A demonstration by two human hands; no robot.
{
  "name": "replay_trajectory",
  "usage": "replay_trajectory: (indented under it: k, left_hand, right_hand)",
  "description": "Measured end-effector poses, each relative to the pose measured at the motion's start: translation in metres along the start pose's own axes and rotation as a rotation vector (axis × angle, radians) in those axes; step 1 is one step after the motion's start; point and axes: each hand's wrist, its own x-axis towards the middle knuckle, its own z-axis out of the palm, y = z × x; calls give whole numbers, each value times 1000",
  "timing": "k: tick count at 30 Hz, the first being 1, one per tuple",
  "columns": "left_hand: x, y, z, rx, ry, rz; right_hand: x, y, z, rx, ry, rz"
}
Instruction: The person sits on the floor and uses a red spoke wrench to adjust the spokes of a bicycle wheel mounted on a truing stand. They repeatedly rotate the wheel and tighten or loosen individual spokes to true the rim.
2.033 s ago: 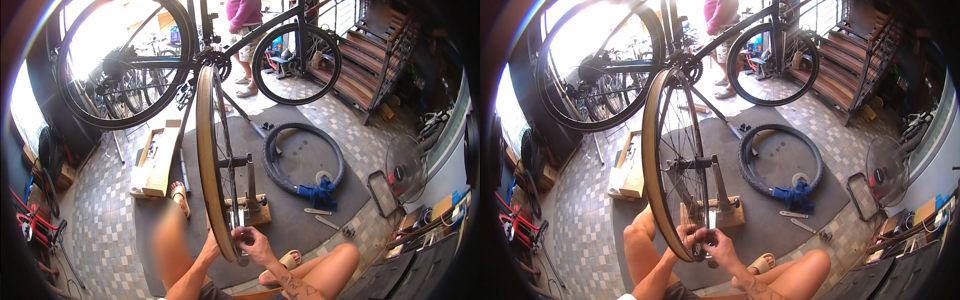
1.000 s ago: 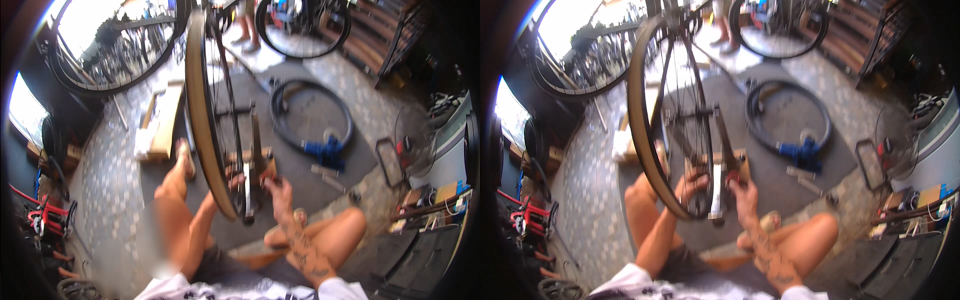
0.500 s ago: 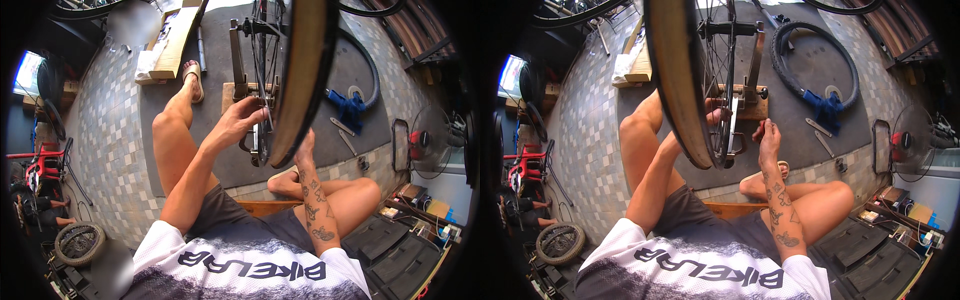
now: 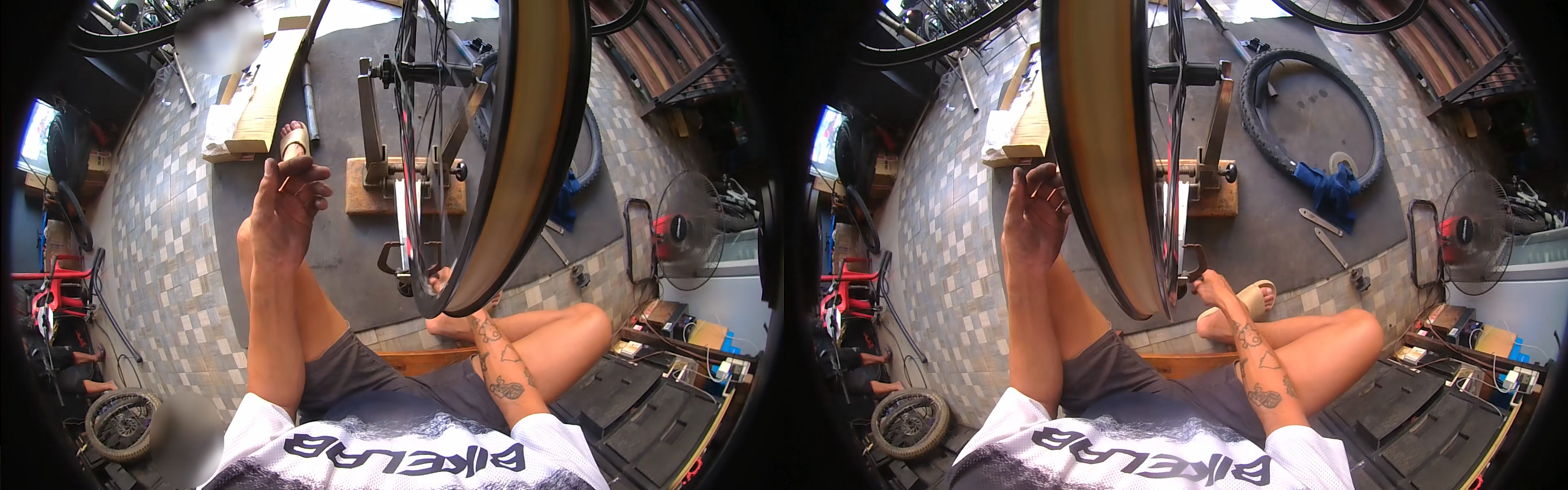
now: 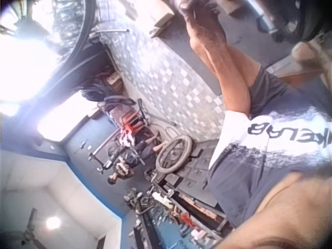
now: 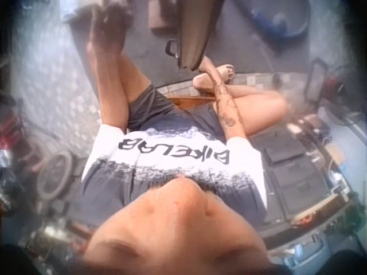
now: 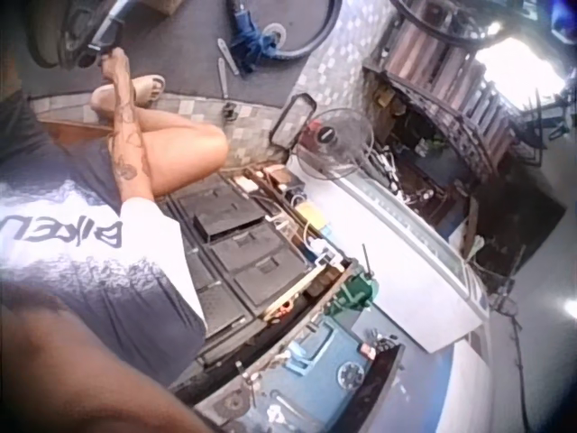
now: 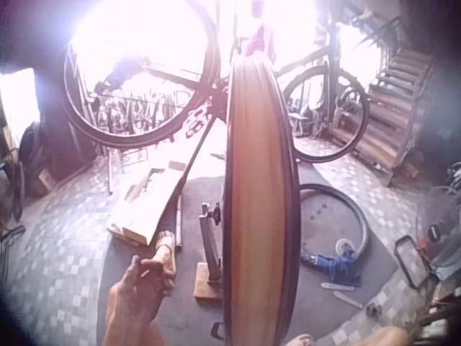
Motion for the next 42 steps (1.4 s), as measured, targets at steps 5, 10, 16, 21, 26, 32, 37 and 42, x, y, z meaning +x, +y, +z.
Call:
replay_trajectory:
  k: [5, 10, 16, 21, 26, 32, 37, 42]
  left_hand:
    - [-1, -6, -3, 21, 92, -28]
    - [1, -8, 7, 43, 99, -16]
    - [-3, -11, 15, 77, 191, -4]
    - [-1, -9, 12, 108, 143, -52]
    - [-2, -6, 9, 98, 119, -49]
    - [-7, 3, 6, 94, 173, -27]
    - [-10, 14, 2, 71, 165, -35]
    - [-11, 17, 3, 43, 146, -48]
  right_hand:
    - [-48, -27, -6, 43, -30, -308]
    - [-36, -23, 8, 322, 15, -304]
    - [-28, -13, 29, 652, 102, -329]
    - [-21, -15, 5, -110, -91, -273]
    - [-27, -20, -7, -320, -149, -278]
    - [-18, -9, 9, -160, -85, -422]
    - [-12, -18, 13, -138, -76, -178]
    - [-23, -33, 18, -226, -5, -169]
